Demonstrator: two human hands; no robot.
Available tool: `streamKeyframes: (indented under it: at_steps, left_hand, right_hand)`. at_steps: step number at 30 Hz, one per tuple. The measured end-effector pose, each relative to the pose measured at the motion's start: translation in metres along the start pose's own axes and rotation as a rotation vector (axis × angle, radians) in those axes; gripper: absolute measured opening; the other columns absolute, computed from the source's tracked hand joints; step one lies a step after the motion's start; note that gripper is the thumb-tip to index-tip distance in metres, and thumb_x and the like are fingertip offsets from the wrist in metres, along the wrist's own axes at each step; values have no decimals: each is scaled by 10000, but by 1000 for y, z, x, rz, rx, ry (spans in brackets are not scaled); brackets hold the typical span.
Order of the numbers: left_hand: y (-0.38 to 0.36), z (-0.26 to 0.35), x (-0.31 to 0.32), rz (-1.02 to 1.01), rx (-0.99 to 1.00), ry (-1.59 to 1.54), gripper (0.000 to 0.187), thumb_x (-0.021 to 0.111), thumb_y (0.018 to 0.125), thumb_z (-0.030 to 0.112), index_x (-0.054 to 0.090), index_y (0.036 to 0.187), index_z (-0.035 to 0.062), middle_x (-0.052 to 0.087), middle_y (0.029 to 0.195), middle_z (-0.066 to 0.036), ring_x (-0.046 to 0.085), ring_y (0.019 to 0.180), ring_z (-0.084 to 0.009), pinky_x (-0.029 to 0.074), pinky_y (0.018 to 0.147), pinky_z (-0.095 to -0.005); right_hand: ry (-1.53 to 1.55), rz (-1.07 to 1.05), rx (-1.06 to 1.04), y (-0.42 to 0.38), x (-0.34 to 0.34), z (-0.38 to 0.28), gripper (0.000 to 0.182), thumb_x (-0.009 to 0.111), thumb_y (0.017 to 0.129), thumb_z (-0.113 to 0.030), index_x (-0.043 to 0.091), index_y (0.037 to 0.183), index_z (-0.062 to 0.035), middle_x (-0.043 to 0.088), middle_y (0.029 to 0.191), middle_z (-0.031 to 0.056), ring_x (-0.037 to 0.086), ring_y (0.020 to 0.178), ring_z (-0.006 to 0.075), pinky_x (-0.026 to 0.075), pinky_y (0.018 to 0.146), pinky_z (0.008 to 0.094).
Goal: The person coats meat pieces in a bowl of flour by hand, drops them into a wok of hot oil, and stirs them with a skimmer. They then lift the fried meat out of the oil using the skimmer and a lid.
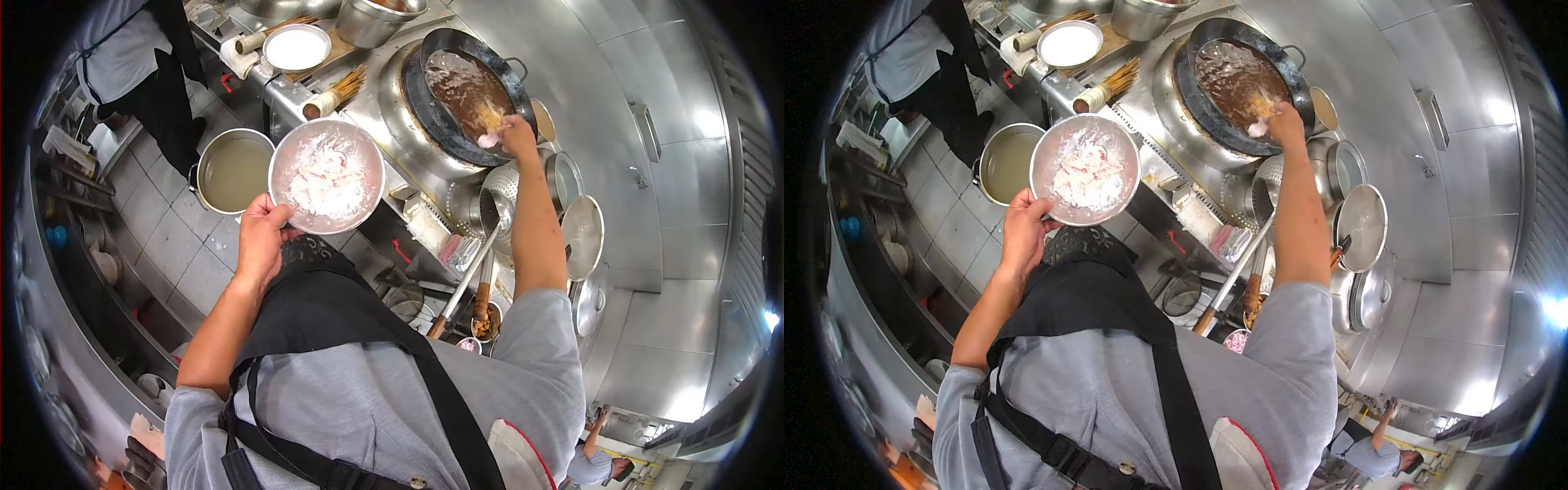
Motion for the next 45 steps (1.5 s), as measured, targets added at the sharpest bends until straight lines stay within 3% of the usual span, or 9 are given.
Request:
streamKeyframes:
  at_steps: [2,7,16,20,26,34,36,42,45]
  left_hand:
    - [1,0,0,-4,6,-3,85,545,851,36,503,790,77,637,836,-70,625,703,-144,540,616,-289]
    - [0,6,5,35,4,-3,54,548,838,42,509,806,62,630,848,-66,626,737,-150,537,623,-293]
    - [7,8,-1,15,96,-16,189,574,809,13,452,688,90,538,728,-10,551,658,-98,521,567,-271]
    - [1,12,0,-19,160,-16,223,576,803,0,427,667,94,508,698,9,524,632,-77,520,557,-256]
    - [7,3,-17,29,106,-67,188,563,830,-2,450,713,93,572,746,-24,589,646,-126,519,585,-269]
    - [3,8,-9,23,78,-69,185,560,815,4,451,692,89,554,735,-14,574,666,-104,539,575,-275]
    - [5,6,-8,12,73,-85,151,549,823,5,471,717,80,572,757,-24,591,687,-113,544,588,-282]
    - [-1,5,-4,26,43,-75,161,557,840,11,472,734,98,586,776,-24,584,672,-114,525,596,-273]
    - [-6,10,2,14,52,-71,165,559,838,12,471,730,100,582,771,-21,585,670,-115,523,596,-273]
  right_hand:
    - [-366,357,-207,-11,-18,-18,337,648,750,-144,594,1078,-86,671,935,124,656,867,234,492,757,367]
    - [60,461,-466,-122,-65,-141,323,639,805,-137,598,1123,-93,669,913,96,629,821,227,478,781,345]
    - [-322,-70,-1167,-261,85,-276,279,657,784,-141,611,1053,-81,652,966,102,621,858,282,494,746,400]
    - [-624,-210,-1007,-236,157,-267,241,646,785,-121,638,1020,-67,646,1036,116,612,949,310,494,797,394]
    - [21,-227,-867,-235,96,-288,145,636,783,-106,620,901,-25,628,889,164,591,783,364,468,698,410]
    - [493,-220,-906,-236,97,-287,129,575,849,-37,581,976,-16,617,906,30,559,788,130,456,718,262]
    - [-69,-407,-856,-240,135,-270,140,584,854,-67,584,986,-21,631,898,64,582,803,121,479,726,277]
    - [200,-357,-775,-228,122,-252,173,603,834,-99,607,994,-35,640,968,132,621,817,224,496,722,305]
    - [-676,-100,-1234,-259,145,-255,198,568,769,-73,630,956,-63,650,891,109,633,809,300,525,703,370]
Point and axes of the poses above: each hand's wrist, its own y-axis towards the middle knuckle, its own x-axis out of the palm, z = x × y, the point moved 7 cm from there along y, towards the middle knuckle
